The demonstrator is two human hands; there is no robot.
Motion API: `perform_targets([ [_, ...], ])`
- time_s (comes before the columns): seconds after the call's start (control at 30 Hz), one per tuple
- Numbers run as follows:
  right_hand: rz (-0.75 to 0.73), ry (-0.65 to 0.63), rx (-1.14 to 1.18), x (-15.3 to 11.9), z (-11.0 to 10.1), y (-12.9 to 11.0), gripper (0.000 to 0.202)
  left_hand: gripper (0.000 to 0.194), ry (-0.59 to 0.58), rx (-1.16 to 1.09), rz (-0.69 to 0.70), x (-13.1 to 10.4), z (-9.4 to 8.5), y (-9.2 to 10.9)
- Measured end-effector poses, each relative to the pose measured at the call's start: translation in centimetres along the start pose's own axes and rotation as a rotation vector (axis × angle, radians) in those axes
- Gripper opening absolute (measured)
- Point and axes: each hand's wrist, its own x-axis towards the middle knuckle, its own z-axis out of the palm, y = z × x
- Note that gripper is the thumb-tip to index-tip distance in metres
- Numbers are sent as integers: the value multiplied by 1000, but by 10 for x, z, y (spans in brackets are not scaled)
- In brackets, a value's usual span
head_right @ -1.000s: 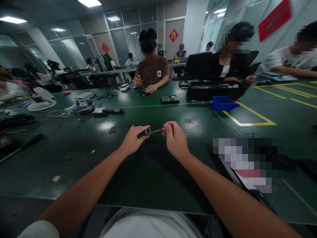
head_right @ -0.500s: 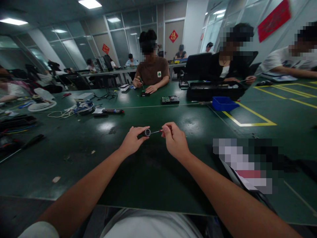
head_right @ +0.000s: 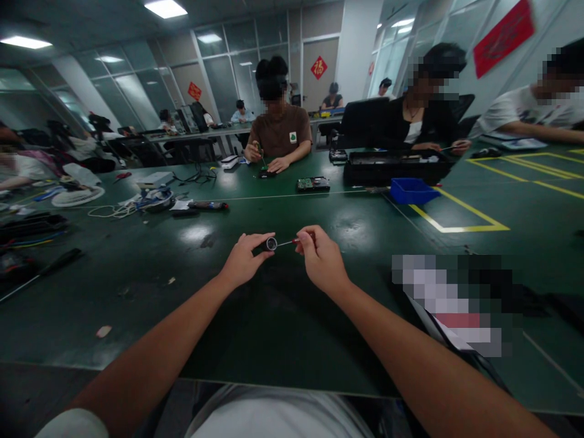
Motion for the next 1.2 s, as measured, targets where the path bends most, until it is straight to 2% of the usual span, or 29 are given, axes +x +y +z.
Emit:
perform_targets([
  [0.4, 17, 23, -9, -1, 1, 0, 25, 44, -1, 8, 3, 0, 3, -5],
  [0.6, 42, -23, 71, -1, 4, 3, 26, 44, -14, 0, -4, 0, 3, -5],
  [1.0, 32, 76, 36, 1, -4, -2, 24, 46, -46, 20, -38, 1, 7, -12],
  [1.2, 7, 24, 37, -1, -2, -2, 25, 46, -61, 14, -45, 1, 7, -14],
])
